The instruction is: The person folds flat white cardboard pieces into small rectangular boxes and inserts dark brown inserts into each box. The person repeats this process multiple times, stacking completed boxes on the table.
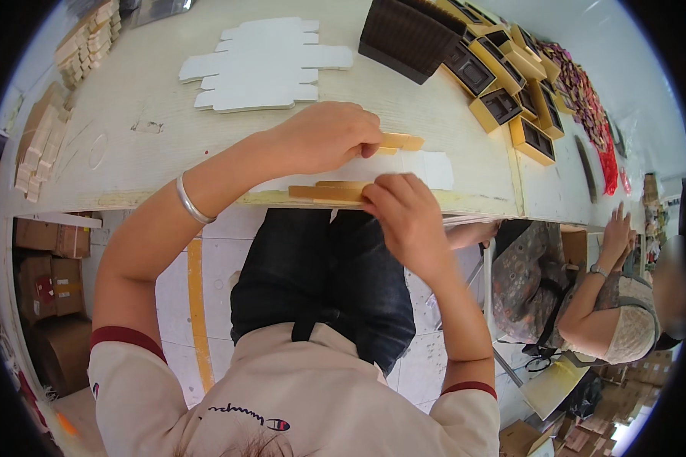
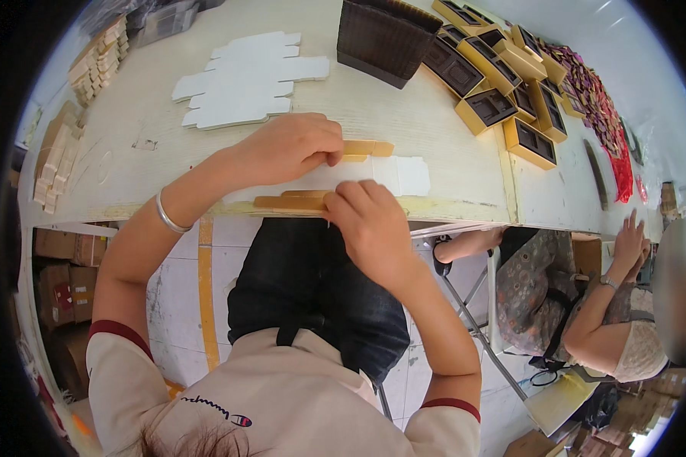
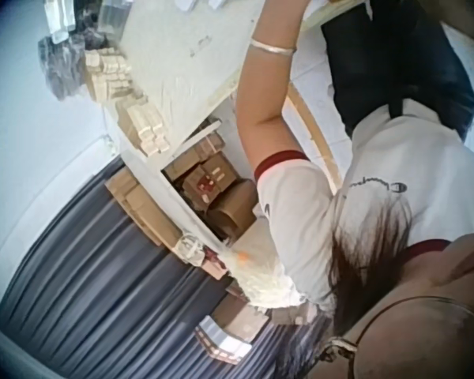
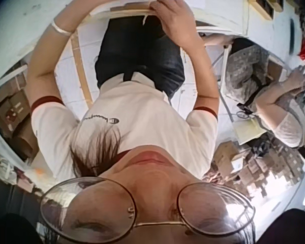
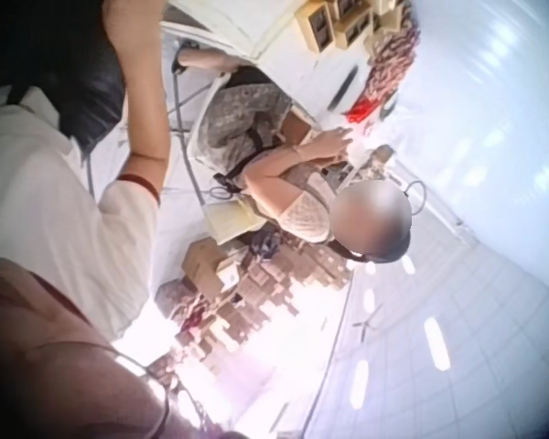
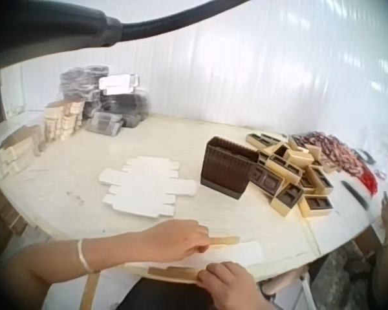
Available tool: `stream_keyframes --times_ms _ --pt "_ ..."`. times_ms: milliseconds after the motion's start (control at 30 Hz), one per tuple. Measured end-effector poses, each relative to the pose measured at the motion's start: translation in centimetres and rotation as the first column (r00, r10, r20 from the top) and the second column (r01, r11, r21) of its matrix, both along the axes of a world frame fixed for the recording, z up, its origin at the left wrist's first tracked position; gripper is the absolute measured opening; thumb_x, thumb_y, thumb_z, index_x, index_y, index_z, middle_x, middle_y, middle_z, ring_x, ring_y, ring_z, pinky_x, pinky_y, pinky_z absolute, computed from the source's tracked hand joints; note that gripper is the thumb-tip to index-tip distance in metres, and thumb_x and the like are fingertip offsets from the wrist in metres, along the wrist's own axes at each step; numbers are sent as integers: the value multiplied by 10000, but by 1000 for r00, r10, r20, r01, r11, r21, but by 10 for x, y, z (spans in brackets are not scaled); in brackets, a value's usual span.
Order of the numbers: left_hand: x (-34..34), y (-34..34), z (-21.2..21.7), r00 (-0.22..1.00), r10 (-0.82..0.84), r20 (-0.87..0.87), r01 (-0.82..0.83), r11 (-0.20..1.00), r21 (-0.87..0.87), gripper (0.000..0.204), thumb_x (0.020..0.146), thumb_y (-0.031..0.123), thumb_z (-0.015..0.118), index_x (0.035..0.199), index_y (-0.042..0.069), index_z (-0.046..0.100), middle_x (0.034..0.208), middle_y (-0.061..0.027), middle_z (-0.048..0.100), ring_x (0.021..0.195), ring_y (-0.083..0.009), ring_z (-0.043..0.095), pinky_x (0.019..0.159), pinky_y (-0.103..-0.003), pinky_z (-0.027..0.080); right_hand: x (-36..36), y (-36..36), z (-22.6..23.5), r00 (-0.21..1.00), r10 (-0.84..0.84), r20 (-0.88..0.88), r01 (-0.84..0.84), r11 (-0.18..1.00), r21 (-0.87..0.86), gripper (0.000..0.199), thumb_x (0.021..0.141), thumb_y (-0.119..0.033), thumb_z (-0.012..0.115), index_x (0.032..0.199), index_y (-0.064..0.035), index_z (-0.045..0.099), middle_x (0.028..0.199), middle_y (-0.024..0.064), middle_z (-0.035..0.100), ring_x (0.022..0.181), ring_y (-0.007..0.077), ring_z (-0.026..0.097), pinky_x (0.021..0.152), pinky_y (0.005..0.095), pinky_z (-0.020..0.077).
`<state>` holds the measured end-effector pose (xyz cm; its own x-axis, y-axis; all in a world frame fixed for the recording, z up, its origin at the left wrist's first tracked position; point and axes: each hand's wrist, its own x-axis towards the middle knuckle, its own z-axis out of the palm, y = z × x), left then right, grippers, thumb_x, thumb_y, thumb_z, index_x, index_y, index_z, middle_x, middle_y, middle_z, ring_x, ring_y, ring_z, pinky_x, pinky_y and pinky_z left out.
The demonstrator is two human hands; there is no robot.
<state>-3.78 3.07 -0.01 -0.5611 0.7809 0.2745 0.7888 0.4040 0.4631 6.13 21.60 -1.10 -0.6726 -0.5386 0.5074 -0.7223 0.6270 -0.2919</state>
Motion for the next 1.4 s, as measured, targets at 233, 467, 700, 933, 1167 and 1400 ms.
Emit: stream_keyframes --times_ms 233,467,700,933,1167,1400 --pt "28 -19 46 976 85 202 -12 942 -337 149 819 170 648 860 28 673 1083 -43 631 910 -269 529 807 -360 455 -42 -3 17 930 -43 364 8 995 97 108 843 -121 613 833 -14 622 823 150 613 805 338 595 687 416 477" --pt "43 -29 15 992 129 -2 -126 964 -235 186 835 207 652 853 22 664 1153 -17 606 897 -251 478 799 -351 460 -41 49 17 869 -101 484 98 995 32 157 803 -134 682 908 -23 646 875 147 618 764 329 573 712 384 460" --pt "61 -1 13 968 249 -43 -251 932 -262 225 828 212 666 946 20 653 1110 -91 575 875 -260 526 768 -347 479 -6 11 21 997 6 77 -4 1000 -26 351 746 -104 734 1069 -40 609 1050 137 561 910 314 563 772 379 471" --pt "55 -44 34 849 -52 526 97 994 -58 404 772 90 721 1152 38 597 1511 -104 209 890 -226 600 739 -344 525 -14 39 5 837 230 496 -63 942 -330 284 781 -195 745 958 -9 624 1042 122 500 917 288 539 797 342 476" --pt "38 -38 -7 981 -192 38 187 975 123 178 691 70 756 814 33 633 994 -56 582 822 -233 585 711 -319 493 -12 28 12 886 276 372 -200 953 -228 261 735 -174 765 929 -46 646 1052 115 528 910 282 554 783 352 469" --pt "40 -33 -8 978 -144 150 113 973 199 206 693 123 775 730 38 591 822 -41 569 782 -223 573 676 -314 480 -11 26 24 807 300 509 -194 948 -250 226 733 -27 724 933 1 623 1095 130 548 934 318 567 798 359 479"
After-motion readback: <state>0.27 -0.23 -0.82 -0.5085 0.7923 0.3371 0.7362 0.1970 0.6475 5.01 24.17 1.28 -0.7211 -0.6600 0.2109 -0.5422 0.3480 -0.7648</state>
